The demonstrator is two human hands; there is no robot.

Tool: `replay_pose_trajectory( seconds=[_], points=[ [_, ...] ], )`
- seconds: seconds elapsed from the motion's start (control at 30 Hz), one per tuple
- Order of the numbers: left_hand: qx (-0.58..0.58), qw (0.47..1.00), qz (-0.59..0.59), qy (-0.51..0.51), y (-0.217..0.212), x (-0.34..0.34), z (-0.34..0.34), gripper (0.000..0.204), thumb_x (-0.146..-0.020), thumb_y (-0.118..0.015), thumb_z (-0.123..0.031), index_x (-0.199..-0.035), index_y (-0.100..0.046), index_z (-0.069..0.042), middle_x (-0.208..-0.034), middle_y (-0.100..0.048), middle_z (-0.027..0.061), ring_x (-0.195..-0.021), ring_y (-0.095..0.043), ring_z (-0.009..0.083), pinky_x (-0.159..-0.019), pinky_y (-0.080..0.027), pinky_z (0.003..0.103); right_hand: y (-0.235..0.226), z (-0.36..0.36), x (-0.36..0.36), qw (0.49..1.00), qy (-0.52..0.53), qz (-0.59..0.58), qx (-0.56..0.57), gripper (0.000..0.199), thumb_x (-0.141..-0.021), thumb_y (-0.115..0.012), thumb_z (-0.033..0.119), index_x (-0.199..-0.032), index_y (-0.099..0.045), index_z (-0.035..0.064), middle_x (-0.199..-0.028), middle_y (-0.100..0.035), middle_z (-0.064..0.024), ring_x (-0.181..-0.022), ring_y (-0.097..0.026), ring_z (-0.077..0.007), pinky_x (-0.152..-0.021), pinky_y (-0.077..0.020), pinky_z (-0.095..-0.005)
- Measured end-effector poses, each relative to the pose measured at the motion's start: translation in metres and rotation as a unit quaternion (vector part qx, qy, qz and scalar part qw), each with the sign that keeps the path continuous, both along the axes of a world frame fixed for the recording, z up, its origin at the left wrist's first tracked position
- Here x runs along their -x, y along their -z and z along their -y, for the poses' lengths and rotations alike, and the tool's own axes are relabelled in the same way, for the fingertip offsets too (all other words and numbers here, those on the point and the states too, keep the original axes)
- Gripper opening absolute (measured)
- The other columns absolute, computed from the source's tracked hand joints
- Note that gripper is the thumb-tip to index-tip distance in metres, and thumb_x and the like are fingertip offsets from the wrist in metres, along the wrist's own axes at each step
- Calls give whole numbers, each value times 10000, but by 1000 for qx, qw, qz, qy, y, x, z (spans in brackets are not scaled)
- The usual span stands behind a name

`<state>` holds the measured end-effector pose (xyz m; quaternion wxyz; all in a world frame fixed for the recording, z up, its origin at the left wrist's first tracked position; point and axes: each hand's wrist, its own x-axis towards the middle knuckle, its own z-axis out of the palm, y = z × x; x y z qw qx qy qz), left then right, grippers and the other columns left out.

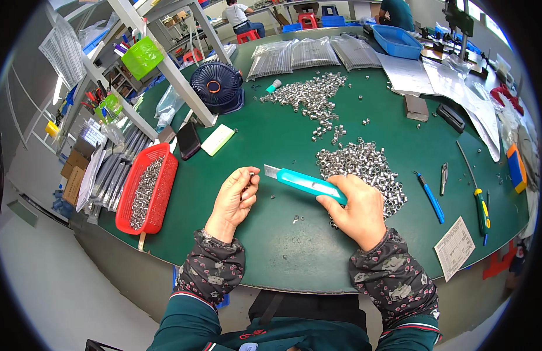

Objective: Trimming or scraping small metal components using a utility knife at an industrial workbench.

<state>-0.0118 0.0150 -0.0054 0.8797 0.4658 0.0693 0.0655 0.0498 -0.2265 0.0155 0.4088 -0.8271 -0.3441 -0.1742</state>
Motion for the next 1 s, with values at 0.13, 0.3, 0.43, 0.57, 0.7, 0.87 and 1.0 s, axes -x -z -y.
replay_pose_trajectory(
  seconds=[0.13,0.3,0.43,0.57,0.7,0.87,1.0],
  points=[
    [30,1000,-1,0,2,0,-1,169,-873,-482,-151,-941,-546,-10,-754,-482,14,-489,-332,33,-355,-227,136,0,-1,1,994,-47,-93,-18,252,-678,-667,235,-838,-615,48,-700,-586,-100,-602,-577,-250,-540,-443,-329],
    [32,999,-10,-4,1,0,1,165,-873,-482,-145,-934,-547,-6,-745,-482,10,-486,-334,34,-354,-224,138,0,-2,2,979,-85,-186,-1,269,-699,-656,255,-857,-622,40,-732,-612,-117,-635,-601,-240,-577,-458,-310],
    [24,1000,-7,-1,1,1,2,149,-865,-496,-137,-918,-545,-6,-728,-482,1,-474,-325,30,-353,-222,138,-1,-2,2,971,-89,-222,-6,264,-706,-650,257,-853,-623,39,-718,-613,-115,-624,-599,-234,-572,-456,-306],
    [-34,999,-5,-8,-2,1,5,143,-856,-514,-141,-901,-545,-9,-705,-481,-2,-461,-315,24,-355,-219,135,-2,-1,-1,951,-103,-290,7,260,-708,-648,255,-852,-625,40,-696,-612,-106,-619,-599,-221,-564,-452,-294],
    [-81,997,5,-11,-1,1,5,139,-856,-519,-146,-887,-552,-15,-692,-490,8,-454,-334,15,-358,-235,131,7,0,-1,980,-71,-184,8,254,-699,-654,250,-849,-623,47,-662,-584,-91,-576,-579,-219,-520,-440,-304],
    [-27,999,-31,-28,2,2,2,184,-872,-496,-187,-863,-546,-10,-686,-489,14,-458,-340,20,-356,-235,134,-1,-7,10,999,-1,36,1,250,-669,-677,225,-841,-600,60,-632,-511,-81,-515,-529,-243,-468,-411,-336],
    [-9,999,-27,-21,-1,2,4,198,-879,-481,-195,-879,-541,-7,-720,-496,26,-469,-348,25,-355,-240,135,-1,-2,3,997,14,52,-56,229,-662,-680,190,-832,-592,65,-624,-495,-78,-509,-512,-240,-456,-399,-335]
  ],
)
